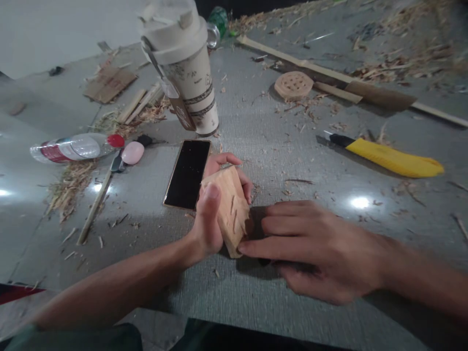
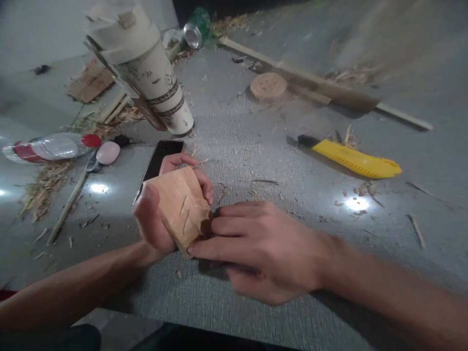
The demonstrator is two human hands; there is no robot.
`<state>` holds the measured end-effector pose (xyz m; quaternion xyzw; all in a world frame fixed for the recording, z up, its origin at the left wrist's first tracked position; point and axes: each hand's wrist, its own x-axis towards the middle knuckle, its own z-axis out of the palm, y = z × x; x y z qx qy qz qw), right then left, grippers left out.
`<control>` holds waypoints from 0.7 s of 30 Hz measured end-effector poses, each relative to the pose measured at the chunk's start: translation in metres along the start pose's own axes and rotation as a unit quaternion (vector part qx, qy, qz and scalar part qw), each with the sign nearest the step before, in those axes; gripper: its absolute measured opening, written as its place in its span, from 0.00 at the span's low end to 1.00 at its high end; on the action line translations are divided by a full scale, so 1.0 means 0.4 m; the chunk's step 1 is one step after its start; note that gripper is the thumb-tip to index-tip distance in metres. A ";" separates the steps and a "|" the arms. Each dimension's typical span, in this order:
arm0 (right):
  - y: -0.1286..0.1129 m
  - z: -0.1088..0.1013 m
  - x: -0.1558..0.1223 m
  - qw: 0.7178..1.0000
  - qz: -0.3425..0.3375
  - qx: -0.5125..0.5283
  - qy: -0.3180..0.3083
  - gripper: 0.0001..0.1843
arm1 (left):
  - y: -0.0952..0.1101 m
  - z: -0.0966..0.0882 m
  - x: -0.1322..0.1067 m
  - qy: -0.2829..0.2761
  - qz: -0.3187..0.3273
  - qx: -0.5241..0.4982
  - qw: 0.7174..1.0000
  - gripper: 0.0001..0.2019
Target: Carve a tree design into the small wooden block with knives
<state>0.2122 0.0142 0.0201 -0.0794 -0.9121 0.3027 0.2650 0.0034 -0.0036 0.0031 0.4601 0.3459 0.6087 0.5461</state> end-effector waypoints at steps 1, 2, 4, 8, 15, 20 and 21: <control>0.001 0.000 0.000 1.000 -0.012 0.011 -0.003 0.25 | 0.001 0.001 -0.001 0.003 0.002 -0.005 1.000 0.24; 0.002 0.001 0.000 1.000 -0.021 0.013 -0.002 0.24 | 0.002 0.001 -0.002 0.006 0.004 -0.012 1.000 0.23; 0.005 0.004 -0.001 1.000 -0.015 -0.005 0.014 0.26 | 0.004 0.002 -0.004 0.011 -0.005 -0.025 1.000 0.23; 0.008 0.008 -0.007 0.999 0.028 -0.035 0.019 0.30 | 0.004 0.003 -0.002 0.023 -0.020 -0.019 0.999 0.23; 0.008 -0.003 -0.007 1.000 0.017 0.007 0.023 0.17 | -0.005 0.003 0.003 0.045 -0.003 -0.020 0.999 0.25; 0.014 -0.007 -0.005 0.999 0.035 0.018 0.030 0.14 | -0.003 0.018 0.003 0.108 0.089 0.024 0.990 0.21; 0.015 -0.007 -0.006 0.999 0.037 0.014 0.034 0.13 | -0.006 0.021 0.005 0.123 0.113 0.035 0.985 0.21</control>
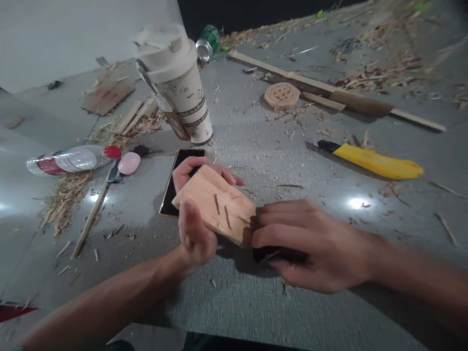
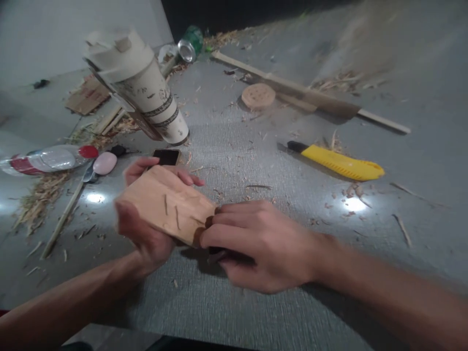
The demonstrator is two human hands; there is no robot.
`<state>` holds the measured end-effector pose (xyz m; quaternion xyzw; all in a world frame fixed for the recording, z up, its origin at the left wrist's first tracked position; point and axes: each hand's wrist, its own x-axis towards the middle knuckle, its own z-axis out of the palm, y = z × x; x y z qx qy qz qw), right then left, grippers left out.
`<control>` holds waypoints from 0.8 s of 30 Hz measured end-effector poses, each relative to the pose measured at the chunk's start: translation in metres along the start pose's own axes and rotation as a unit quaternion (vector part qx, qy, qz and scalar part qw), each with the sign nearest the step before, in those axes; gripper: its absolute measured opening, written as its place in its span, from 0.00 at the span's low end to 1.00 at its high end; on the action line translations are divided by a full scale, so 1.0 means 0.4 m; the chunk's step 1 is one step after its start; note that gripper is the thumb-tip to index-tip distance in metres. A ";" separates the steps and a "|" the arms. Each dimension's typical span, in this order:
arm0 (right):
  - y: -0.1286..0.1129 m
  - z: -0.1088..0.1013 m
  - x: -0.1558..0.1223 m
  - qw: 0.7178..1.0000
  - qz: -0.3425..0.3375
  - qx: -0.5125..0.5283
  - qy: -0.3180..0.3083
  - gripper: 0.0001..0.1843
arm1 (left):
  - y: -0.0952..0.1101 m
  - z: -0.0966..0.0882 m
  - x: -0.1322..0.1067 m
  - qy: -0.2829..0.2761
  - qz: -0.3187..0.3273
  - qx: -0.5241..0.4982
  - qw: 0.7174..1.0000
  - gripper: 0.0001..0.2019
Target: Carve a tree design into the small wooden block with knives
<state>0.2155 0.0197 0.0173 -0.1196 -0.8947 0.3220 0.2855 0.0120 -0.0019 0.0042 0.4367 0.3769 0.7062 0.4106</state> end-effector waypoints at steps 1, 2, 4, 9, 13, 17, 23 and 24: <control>0.002 0.000 -0.001 1.000 0.002 -0.006 0.007 0.12 | -0.004 0.001 0.002 0.011 0.023 0.004 1.000 0.20; 0.004 -0.001 -0.003 1.000 0.007 -0.014 0.015 0.11 | -0.008 0.000 0.004 0.017 0.045 0.006 0.999 0.21; 0.008 -0.004 -0.006 0.999 0.024 -0.037 0.028 0.10 | -0.016 -0.010 0.009 0.006 0.082 0.009 0.997 0.24; 0.017 -0.016 -0.013 0.992 0.095 -0.074 0.047 0.11 | 0.002 -0.058 0.005 -0.116 0.112 0.079 0.984 0.40; 0.024 -0.015 -0.015 0.987 0.115 -0.096 0.057 0.11 | 0.032 -0.074 -0.013 -0.215 -0.008 0.050 0.975 0.36; 0.035 -0.003 -0.018 0.979 0.137 -0.133 0.066 0.05 | 0.046 -0.072 -0.014 -0.200 -0.100 -0.018 0.974 0.35; 0.038 -0.001 -0.018 0.975 0.158 -0.141 0.062 0.05 | 0.047 -0.076 -0.005 -0.235 -0.175 -0.042 0.955 0.26; 0.037 -0.005 -0.018 0.975 0.156 -0.144 0.061 0.06 | 0.043 -0.076 -0.005 -0.228 -0.162 -0.041 0.959 0.24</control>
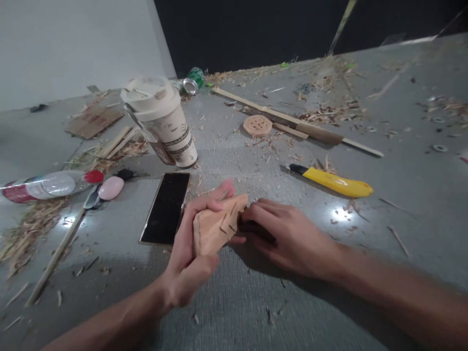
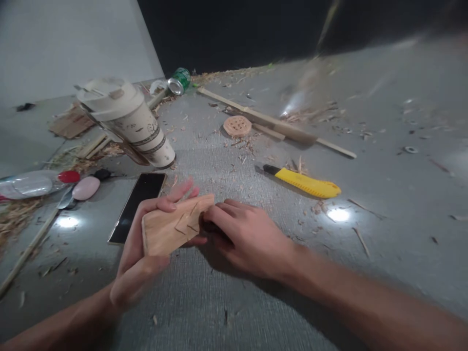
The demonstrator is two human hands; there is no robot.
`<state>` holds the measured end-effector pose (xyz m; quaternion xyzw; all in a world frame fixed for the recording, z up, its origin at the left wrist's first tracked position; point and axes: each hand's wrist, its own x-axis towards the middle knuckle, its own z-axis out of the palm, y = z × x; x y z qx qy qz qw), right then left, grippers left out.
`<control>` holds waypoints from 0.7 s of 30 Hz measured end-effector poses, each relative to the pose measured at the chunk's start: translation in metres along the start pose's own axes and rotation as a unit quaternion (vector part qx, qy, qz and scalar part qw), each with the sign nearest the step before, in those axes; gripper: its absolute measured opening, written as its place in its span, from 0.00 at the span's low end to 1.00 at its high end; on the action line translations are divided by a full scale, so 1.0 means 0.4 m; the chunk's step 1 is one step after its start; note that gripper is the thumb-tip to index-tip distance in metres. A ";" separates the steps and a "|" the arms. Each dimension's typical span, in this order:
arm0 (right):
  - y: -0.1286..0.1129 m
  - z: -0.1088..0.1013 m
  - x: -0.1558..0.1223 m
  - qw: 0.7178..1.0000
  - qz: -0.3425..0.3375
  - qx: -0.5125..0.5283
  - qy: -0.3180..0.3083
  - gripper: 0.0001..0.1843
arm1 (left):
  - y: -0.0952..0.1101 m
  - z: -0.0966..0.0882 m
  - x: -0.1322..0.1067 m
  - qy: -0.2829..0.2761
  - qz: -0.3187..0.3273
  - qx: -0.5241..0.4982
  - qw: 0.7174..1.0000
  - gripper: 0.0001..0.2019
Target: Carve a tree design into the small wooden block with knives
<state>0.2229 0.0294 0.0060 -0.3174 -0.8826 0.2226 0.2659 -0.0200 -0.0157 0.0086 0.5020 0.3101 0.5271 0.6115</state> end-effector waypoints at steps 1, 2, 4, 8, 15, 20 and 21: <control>0.000 -0.005 0.001 1.000 -0.001 -0.005 0.002 0.06 | -0.006 -0.001 0.000 0.009 0.013 0.005 1.000 0.22; 0.000 -0.011 0.003 1.000 -0.003 -0.012 0.007 0.06 | -0.012 -0.002 0.000 0.016 0.022 0.013 1.000 0.20; 0.000 -0.022 0.005 0.999 -0.008 -0.026 0.025 0.06 | -0.021 -0.004 -0.001 0.024 0.033 0.030 0.999 0.18; -0.004 -0.033 0.003 0.992 -0.039 -0.072 0.101 0.08 | -0.028 -0.007 -0.005 0.018 0.059 0.096 0.993 0.17; -0.026 -0.023 0.001 0.972 -0.122 -0.134 0.147 0.12 | -0.031 -0.011 0.000 -0.036 0.151 0.197 0.968 0.23; -0.025 -0.030 0.008 0.966 -0.138 -0.156 0.155 0.13 | -0.031 -0.014 -0.001 -0.050 0.164 0.210 0.963 0.26; -0.025 -0.030 0.008 0.965 -0.137 -0.159 0.159 0.12 | -0.031 -0.013 -0.003 -0.050 0.157 0.208 0.964 0.26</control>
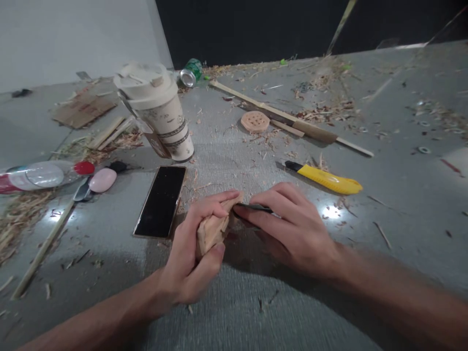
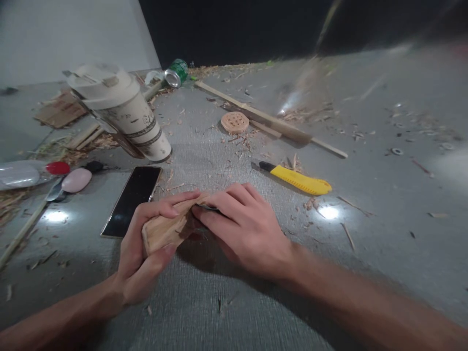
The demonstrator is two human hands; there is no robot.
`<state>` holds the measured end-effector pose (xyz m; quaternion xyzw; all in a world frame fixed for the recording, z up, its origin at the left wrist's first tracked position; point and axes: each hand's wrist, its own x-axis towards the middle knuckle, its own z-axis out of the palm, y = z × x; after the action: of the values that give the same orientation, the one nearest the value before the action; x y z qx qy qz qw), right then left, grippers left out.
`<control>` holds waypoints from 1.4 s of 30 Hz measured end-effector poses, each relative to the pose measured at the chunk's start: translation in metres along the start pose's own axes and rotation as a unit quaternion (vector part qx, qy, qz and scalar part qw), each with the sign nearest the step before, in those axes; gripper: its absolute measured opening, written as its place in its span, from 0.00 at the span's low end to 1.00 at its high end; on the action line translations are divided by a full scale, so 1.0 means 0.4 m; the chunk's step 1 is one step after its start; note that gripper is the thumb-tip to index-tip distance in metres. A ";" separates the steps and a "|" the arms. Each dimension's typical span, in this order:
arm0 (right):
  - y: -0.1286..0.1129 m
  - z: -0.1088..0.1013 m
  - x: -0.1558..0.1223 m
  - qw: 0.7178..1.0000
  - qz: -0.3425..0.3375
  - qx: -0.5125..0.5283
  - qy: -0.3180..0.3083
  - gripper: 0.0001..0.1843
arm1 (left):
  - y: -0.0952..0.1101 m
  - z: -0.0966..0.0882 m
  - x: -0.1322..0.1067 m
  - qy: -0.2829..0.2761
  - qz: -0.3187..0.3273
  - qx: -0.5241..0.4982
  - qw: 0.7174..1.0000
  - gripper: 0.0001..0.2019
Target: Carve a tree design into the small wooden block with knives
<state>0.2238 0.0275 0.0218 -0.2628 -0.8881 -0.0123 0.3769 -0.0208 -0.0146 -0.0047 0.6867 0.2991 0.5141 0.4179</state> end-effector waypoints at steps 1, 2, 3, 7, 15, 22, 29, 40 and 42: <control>0.000 0.001 0.000 1.000 0.003 -0.004 0.004 0.12 | 0.001 0.001 -0.001 -0.001 -0.007 -0.004 1.000 0.26; -0.002 0.002 -0.001 1.000 0.007 -0.008 0.006 0.11 | 0.002 0.003 -0.002 0.000 -0.013 -0.008 1.000 0.26; -0.005 0.004 -0.001 1.000 0.012 -0.011 0.005 0.11 | 0.002 0.004 -0.003 -0.001 -0.014 -0.011 1.000 0.26; -0.023 0.014 -0.001 1.000 0.022 0.005 -0.005 0.14 | 0.000 0.005 -0.002 0.009 -0.003 -0.010 1.000 0.26; -0.019 0.018 0.001 1.000 0.024 -0.008 -0.004 0.14 | -0.004 0.011 -0.002 0.017 -0.005 -0.034 0.999 0.27; -0.006 0.016 -0.001 0.999 0.031 -0.026 -0.011 0.13 | -0.003 0.004 0.001 0.021 0.007 0.000 1.000 0.24; -0.019 0.012 0.009 1.000 0.005 -0.019 -0.017 0.17 | 0.000 0.006 0.001 0.020 0.002 0.003 1.000 0.25; -0.027 0.005 0.013 0.999 -0.011 -0.027 -0.033 0.21 | 0.004 0.007 0.003 0.024 0.015 0.024 0.999 0.24; -0.025 0.003 0.013 0.999 -0.014 -0.027 -0.044 0.20 | 0.006 0.005 0.003 0.022 0.019 0.027 0.999 0.24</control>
<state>0.2153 0.0214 0.0262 -0.2601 -0.9070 -0.0296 0.3298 -0.0184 -0.0151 -0.0023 0.6919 0.3086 0.5289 0.3825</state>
